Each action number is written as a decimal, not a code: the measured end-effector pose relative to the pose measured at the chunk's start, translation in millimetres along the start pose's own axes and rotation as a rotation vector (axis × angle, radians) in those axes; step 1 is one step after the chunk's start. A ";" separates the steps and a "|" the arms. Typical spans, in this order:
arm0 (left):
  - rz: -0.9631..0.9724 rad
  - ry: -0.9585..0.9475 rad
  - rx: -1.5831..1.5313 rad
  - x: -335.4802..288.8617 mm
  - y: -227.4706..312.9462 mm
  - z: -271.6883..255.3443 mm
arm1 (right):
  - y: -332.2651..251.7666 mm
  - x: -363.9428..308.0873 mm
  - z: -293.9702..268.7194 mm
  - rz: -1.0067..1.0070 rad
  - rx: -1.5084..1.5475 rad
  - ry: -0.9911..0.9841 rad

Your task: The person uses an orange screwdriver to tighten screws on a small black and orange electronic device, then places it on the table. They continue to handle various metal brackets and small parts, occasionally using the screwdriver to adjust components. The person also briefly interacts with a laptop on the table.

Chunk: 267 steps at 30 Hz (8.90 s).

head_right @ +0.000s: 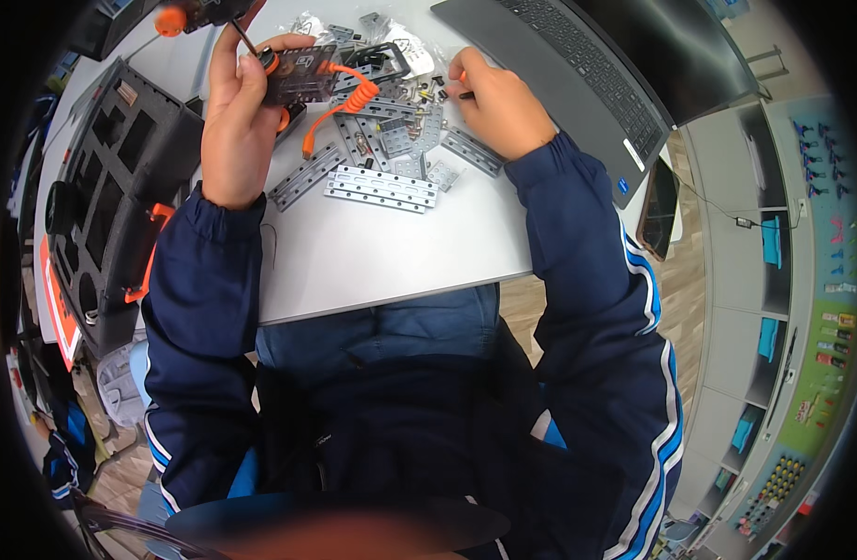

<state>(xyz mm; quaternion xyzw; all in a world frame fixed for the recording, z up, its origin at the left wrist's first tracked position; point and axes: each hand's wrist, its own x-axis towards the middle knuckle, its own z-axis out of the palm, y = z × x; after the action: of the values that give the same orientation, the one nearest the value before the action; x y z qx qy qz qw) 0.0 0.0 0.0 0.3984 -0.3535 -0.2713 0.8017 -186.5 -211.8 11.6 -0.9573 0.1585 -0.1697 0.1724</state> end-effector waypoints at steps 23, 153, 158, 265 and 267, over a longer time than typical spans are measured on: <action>0.003 -0.109 0.098 -5.4 23.7 17.8 | -65.9 52.5 -18.0 -0.092 0.869 0.039; -0.054 -0.275 -0.732 22.4 63.2 -74.4 | -64.7 43.0 -15.3 -0.336 0.276 0.058; -0.038 -0.196 -0.741 23.4 61.2 -74.8 | -80.6 67.5 -8.8 -0.572 0.259 0.016; -0.113 -0.110 0.309 -0.2 67.6 -10.1 | -80.3 25.0 -28.3 -0.022 0.896 -0.019; -0.143 -0.104 0.317 0.0 68.7 -10.0 | -78.5 25.3 -28.7 -0.020 0.899 -0.007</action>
<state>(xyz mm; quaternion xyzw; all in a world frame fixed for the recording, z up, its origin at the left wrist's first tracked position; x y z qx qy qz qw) 18.3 41.2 52.7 0.5293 -0.4036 -0.2886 0.6882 -155.6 -158.9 73.9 -0.7893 0.0590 -0.2202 0.5702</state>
